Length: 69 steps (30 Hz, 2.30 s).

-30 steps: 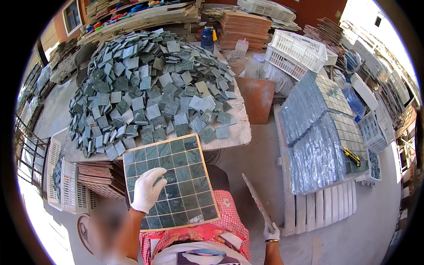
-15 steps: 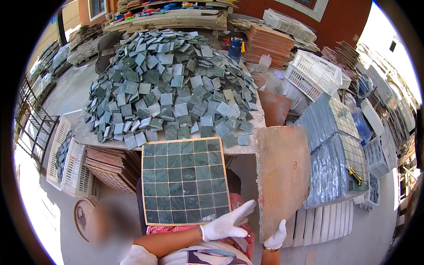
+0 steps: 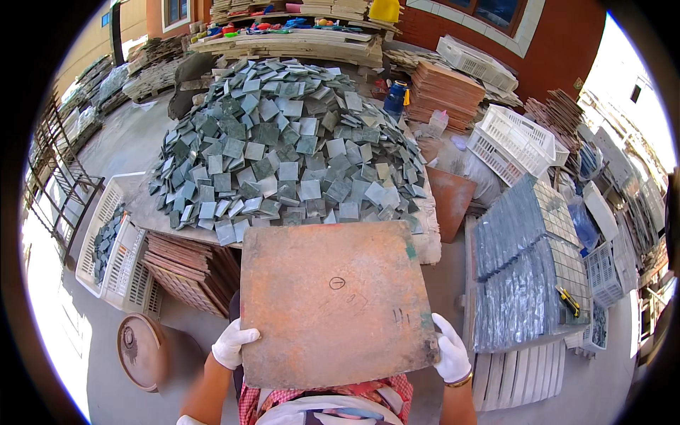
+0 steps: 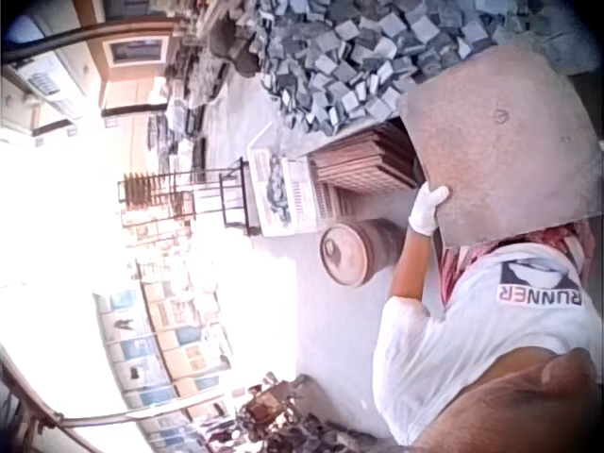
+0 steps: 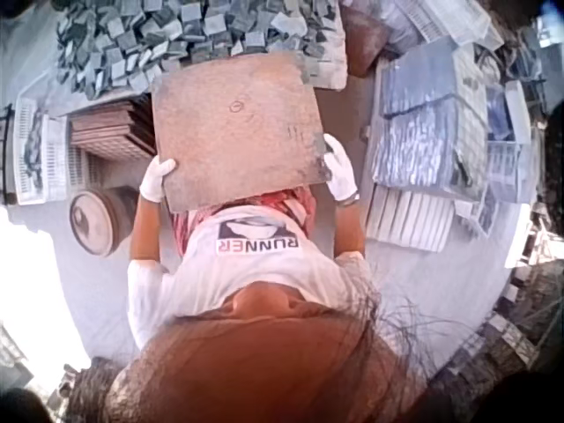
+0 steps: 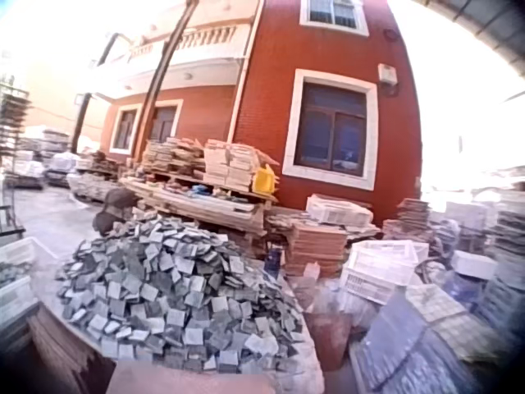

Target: The person uses a utility knife to cut the mesh backing of a tile sheet, then flips it over and places it on a table. They then pick up another tile sheet and press the tiles into place.

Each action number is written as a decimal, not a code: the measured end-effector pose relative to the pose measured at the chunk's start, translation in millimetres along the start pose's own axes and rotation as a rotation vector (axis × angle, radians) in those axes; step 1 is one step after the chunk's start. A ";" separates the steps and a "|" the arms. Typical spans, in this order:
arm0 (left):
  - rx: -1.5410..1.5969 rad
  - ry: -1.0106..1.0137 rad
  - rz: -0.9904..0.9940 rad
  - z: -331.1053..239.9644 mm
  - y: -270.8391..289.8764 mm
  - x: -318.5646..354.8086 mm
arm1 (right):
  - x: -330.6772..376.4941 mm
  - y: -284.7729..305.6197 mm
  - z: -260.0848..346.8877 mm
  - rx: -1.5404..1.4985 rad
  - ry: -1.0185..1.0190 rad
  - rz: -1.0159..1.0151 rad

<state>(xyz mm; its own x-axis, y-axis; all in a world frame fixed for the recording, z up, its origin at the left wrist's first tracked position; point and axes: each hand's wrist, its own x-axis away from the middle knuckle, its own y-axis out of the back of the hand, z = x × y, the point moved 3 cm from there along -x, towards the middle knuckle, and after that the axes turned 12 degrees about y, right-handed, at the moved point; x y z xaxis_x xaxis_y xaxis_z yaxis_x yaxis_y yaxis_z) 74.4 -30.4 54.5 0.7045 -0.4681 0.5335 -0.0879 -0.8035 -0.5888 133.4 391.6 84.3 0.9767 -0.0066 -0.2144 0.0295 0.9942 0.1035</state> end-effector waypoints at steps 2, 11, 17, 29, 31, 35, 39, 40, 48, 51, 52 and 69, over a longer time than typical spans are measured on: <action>-0.011 -0.027 -0.066 6.2 20.0 9.9 | 1.2 -17.4 -11.0 -0.075 -0.184 -0.068; -0.323 -0.053 -0.396 14.8 80.9 11.7 | 14.4 -70.8 -61.0 0.224 -0.091 -0.074; -0.498 -0.124 -0.472 9.9 94.4 -16.3 | -1.1 -70.1 -75.9 0.562 0.019 -0.042; -0.657 -0.176 -0.639 -17.8 108.9 -36.7 | -57.2 -51.6 -58.1 0.737 -0.040 0.040; -0.221 -0.240 -0.376 -16.9 96.4 -45.9 | -68.0 -60.8 -78.9 0.319 -0.175 -0.051; -0.223 -0.176 -0.307 -15.0 88.5 -51.7 | -75.1 -80.7 -109.2 -0.206 -0.361 0.007; -0.198 -0.140 -0.408 6.1 92.3 -43.2 | -68.1 -77.5 -107.1 -0.259 -0.383 0.012; -0.159 -0.139 -0.421 5.0 85.6 -40.4 | -67.4 -77.7 -106.9 -0.264 -0.379 0.009; -0.241 -0.116 -0.377 -7.5 100.0 -53.3 | -77.1 -78.9 -111.0 -0.254 -0.481 0.026; -0.230 -0.124 -0.362 -9.6 95.3 -55.0 | -79.6 -76.3 -115.6 -0.223 -0.498 0.018; -0.217 -0.119 -0.354 -10.3 93.5 -54.7 | -80.7 -75.2 -114.7 -0.207 -0.491 0.018; -0.196 -0.052 -0.288 -6.3 93.5 -54.7 | -78.9 -78.5 -90.6 -0.194 -0.379 0.023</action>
<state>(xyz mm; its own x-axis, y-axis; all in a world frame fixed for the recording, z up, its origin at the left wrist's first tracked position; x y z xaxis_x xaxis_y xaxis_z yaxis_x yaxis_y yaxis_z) 23.2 -82.3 -25.9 0.7545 -0.1970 0.6260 -0.0109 -0.9575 -0.2883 34.8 323.9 5.1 0.9868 0.0123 0.1613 0.0020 0.9961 -0.0883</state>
